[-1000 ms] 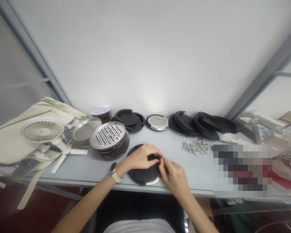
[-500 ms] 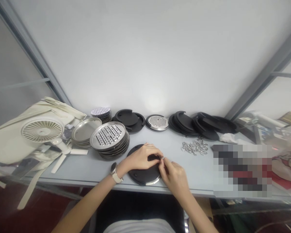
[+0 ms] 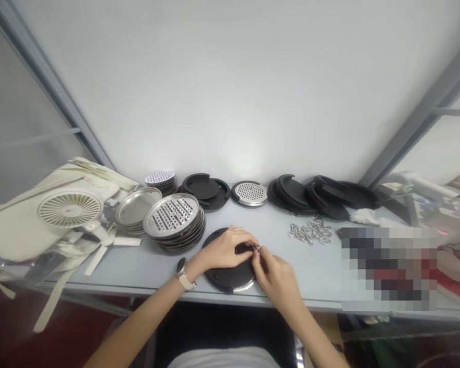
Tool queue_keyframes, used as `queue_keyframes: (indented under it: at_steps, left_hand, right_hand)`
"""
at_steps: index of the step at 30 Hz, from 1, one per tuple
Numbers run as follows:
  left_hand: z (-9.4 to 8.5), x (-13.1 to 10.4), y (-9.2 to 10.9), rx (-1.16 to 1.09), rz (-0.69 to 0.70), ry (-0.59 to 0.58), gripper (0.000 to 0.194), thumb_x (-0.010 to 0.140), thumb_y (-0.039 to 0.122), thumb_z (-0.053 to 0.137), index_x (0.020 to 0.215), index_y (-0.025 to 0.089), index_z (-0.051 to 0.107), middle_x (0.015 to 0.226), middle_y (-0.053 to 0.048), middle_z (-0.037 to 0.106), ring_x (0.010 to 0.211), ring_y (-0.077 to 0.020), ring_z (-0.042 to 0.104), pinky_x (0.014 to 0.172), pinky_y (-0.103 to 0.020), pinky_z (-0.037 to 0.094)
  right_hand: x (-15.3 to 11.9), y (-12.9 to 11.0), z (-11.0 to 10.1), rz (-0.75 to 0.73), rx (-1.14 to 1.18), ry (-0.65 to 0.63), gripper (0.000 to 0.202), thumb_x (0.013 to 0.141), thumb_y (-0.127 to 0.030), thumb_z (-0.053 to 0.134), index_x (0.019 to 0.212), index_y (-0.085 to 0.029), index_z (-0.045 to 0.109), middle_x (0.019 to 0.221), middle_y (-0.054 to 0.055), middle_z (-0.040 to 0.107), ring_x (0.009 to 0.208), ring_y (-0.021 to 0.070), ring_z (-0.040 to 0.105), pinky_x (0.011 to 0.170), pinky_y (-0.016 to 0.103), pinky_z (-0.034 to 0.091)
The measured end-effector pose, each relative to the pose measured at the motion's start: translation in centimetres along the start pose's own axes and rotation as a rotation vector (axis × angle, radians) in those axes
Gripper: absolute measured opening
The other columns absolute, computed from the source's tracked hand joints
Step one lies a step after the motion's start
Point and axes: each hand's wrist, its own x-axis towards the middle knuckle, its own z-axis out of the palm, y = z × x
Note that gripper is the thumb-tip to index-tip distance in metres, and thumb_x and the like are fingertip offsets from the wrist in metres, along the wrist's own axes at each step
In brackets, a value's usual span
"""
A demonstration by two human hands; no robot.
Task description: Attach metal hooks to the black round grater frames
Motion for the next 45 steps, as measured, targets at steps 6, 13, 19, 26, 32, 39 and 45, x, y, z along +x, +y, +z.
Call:
queue_keyframes:
  at_steps: [6, 13, 19, 26, 32, 39, 45]
  left_hand:
    - [-0.05, -0.01, 0.23, 0.044, 0.036, -0.004, 0.016, 0.083, 0.017, 0.055, 0.099, 0.018, 0.057, 0.099, -0.003, 0.064, 0.098, -0.0171, 0.057, 0.094, -0.031, 0.037]
    - [-0.19, -0.07, 0.6, 0.152, 0.031, -0.006, 0.017, 0.083, 0.021, 0.055, 0.1, 0.018, 0.056, 0.1, -0.005, 0.061, 0.1, -0.0185, 0.053, 0.096, -0.031, 0.036]
    - [-0.18, 0.02, 0.6, 0.158, 0.022, 0.008, 0.015, 0.084, 0.021, 0.055, 0.098, 0.018, 0.057, 0.097, -0.004, 0.062, 0.098, -0.0183, 0.054, 0.095, -0.032, 0.036]
    - [-0.28, 0.04, 0.77, 0.148, 0.027, 0.052, 0.023, 0.082, 0.02, 0.058, 0.104, 0.017, 0.055, 0.102, -0.004, 0.062, 0.101, -0.0181, 0.054, 0.097, -0.031, 0.036]
    - [-0.43, 0.03, 0.74, 0.126, 0.013, 0.009, 0.017, 0.085, 0.019, 0.056, 0.101, 0.019, 0.056, 0.1, -0.002, 0.065, 0.1, -0.017, 0.055, 0.095, -0.031, 0.036]
    - [-0.26, 0.1, 0.31, 0.069, 0.016, 0.009, 0.014, 0.084, 0.019, 0.059, 0.098, 0.018, 0.057, 0.094, -0.001, 0.065, 0.094, -0.0156, 0.057, 0.091, -0.029, 0.038]
    - [-0.27, 0.1, 0.26, 0.05, 0.011, 0.004, 0.013, 0.085, 0.021, 0.058, 0.098, 0.018, 0.058, 0.094, -0.002, 0.065, 0.095, -0.0167, 0.057, 0.091, -0.03, 0.039]
  right_hand:
    - [-0.07, 0.1, -0.13, 0.036, 0.073, 0.002, 0.028, 0.094, -0.033, 0.036, 0.07, -0.022, 0.044, 0.049, -0.005, 0.047, 0.04, 0.0103, 0.044, 0.044, 0.021, 0.031]
    - [0.01, 0.18, -0.17, 0.083, 0.172, -0.065, 0.025, 0.094, -0.034, 0.036, 0.072, -0.023, 0.04, 0.049, -0.006, 0.043, 0.04, 0.0104, 0.04, 0.044, 0.02, 0.031]
    - [0.05, 0.27, -0.19, 0.113, 0.217, -0.093, 0.026, 0.094, -0.035, 0.036, 0.072, -0.023, 0.039, 0.05, -0.007, 0.04, 0.042, 0.0104, 0.039, 0.045, 0.02, 0.031]
    - [-0.03, 0.29, -0.2, 0.134, 0.235, -0.116, 0.027, 0.094, -0.037, 0.035, 0.071, -0.024, 0.037, 0.051, -0.007, 0.039, 0.043, 0.0106, 0.038, 0.046, 0.02, 0.031]
    - [0.02, 0.34, -0.17, 0.139, 0.252, -0.122, 0.026, 0.094, -0.037, 0.035, 0.072, -0.024, 0.037, 0.051, -0.007, 0.038, 0.043, 0.0108, 0.037, 0.046, 0.021, 0.03]
    - [0.05, 0.33, -0.12, 0.127, 0.252, -0.123, 0.025, 0.095, -0.037, 0.035, 0.074, -0.023, 0.04, 0.051, -0.007, 0.038, 0.043, 0.0107, 0.038, 0.046, 0.021, 0.03]
    - [-0.15, 0.44, -0.06, 0.101, 0.225, -0.089, 0.025, 0.096, -0.035, 0.035, 0.075, -0.023, 0.042, 0.053, -0.006, 0.04, 0.043, 0.0107, 0.04, 0.047, 0.021, 0.031]
